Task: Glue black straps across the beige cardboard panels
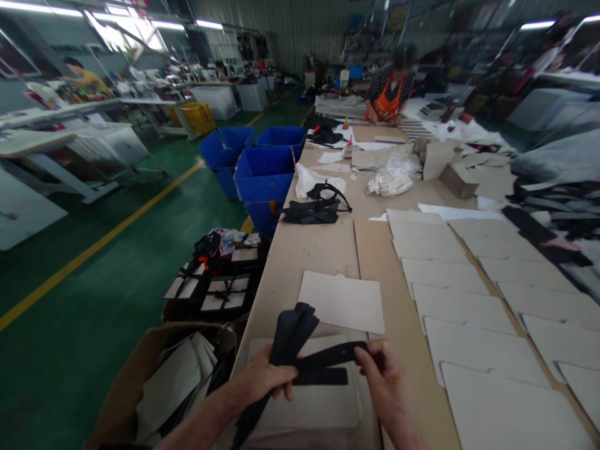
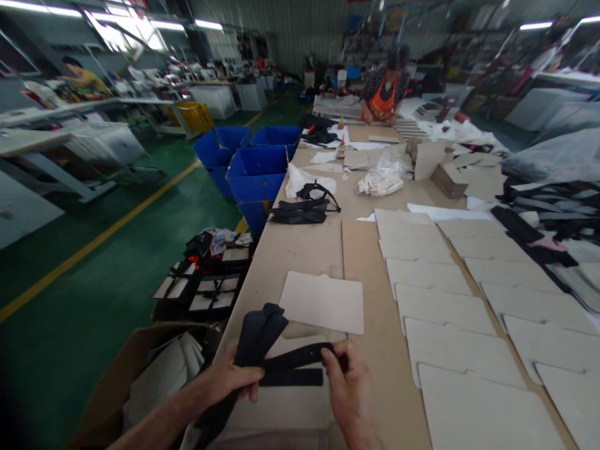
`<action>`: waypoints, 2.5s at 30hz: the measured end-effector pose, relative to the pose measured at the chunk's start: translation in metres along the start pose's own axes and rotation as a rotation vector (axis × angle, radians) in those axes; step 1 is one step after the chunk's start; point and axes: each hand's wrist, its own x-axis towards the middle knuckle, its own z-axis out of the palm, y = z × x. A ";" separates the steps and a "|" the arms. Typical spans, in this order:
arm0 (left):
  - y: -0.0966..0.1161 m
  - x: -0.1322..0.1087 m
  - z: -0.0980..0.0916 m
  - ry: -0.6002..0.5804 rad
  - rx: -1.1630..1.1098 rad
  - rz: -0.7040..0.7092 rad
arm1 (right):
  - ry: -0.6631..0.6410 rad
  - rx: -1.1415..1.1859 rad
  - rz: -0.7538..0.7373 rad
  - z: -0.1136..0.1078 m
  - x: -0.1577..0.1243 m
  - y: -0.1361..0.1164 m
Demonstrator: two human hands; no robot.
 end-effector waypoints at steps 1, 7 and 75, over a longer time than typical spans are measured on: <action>-0.003 0.001 -0.010 -0.003 0.051 -0.020 | 0.053 0.054 0.070 -0.004 0.001 0.005; 0.008 0.026 -0.039 0.003 0.136 -0.047 | 0.009 0.146 0.281 -0.029 0.025 0.018; 0.030 0.177 -0.023 0.410 0.567 0.023 | 0.203 -0.687 -0.034 -0.023 0.151 0.124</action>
